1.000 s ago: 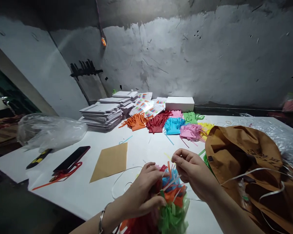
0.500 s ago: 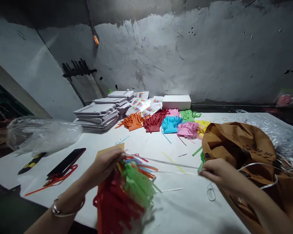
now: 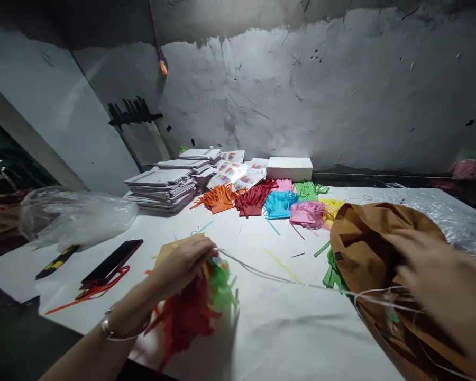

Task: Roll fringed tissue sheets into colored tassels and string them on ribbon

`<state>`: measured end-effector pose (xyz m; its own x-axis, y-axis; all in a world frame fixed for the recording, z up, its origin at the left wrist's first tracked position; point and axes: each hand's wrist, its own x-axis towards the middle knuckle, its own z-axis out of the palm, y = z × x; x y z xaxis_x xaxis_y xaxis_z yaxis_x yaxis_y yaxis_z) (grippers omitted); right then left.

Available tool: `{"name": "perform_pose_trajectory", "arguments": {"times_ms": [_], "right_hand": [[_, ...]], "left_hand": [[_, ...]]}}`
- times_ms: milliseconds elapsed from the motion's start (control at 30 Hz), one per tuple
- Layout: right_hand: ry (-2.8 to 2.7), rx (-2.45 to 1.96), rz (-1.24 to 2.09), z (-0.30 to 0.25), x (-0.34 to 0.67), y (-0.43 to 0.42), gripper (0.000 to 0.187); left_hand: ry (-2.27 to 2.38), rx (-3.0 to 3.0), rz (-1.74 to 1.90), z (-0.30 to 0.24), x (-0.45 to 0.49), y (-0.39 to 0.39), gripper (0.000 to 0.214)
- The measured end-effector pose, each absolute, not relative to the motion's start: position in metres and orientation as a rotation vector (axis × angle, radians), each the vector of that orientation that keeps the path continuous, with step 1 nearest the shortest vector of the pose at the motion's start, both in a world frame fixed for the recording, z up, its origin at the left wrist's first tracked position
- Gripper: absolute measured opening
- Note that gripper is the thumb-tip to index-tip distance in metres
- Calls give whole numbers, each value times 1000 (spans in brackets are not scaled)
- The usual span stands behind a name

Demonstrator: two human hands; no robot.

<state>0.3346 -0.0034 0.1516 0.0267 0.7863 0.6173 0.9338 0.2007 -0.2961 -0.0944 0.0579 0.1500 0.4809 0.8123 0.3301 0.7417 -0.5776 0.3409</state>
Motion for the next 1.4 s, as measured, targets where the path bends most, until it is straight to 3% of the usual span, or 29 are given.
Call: {"name": "perform_pose_trajectory", "arguments": {"times_ms": [133, 200, 333, 533, 600, 700, 767, 867, 900, 1100, 1300, 1400], "right_hand": [[-2108, -1115, 225, 127, 227, 12, 39], [-2070, -1055, 539, 121, 184, 11, 27], [-2042, -1033, 677, 123, 164, 8, 39], [-1961, -1044, 819, 104, 180, 14, 33], [-1951, -1039, 911, 92, 172, 16, 47], [-1967, -923, 1054, 79, 159, 13, 38], [-1937, -926, 1070, 75, 158, 10, 43], [-1838, -1002, 1046, 74, 168, 7, 46], [-1807, -1026, 1036, 74, 172, 6, 46], [-1845, -940, 919, 76, 172, 6, 53], [-1778, -1064, 913, 65, 166, 6, 31], [-1755, -1056, 942, 65, 162, 4, 29]], "left_hand": [[1094, 2708, 587, 142, -45, 43, 28], [984, 2739, 588, 138, -34, 39, 26], [927, 2635, 693, 129, -40, 39, 16], [872, 2419, 832, 117, -45, 37, 18], [806, 2337, 912, 116, -36, 35, 17], [682, 2217, 1049, 118, -24, 34, 15], [672, 2099, 1080, 117, -22, 33, 39], [781, 1903, 906, 109, -25, 30, 107], [807, 1835, 828, 103, -25, 27, 117], [740, 1734, 878, 62, -15, 15, 112], [975, 1919, 530, 90, -42, 20, 126], [855, 1869, 750, 92, -44, 27, 129]]}}
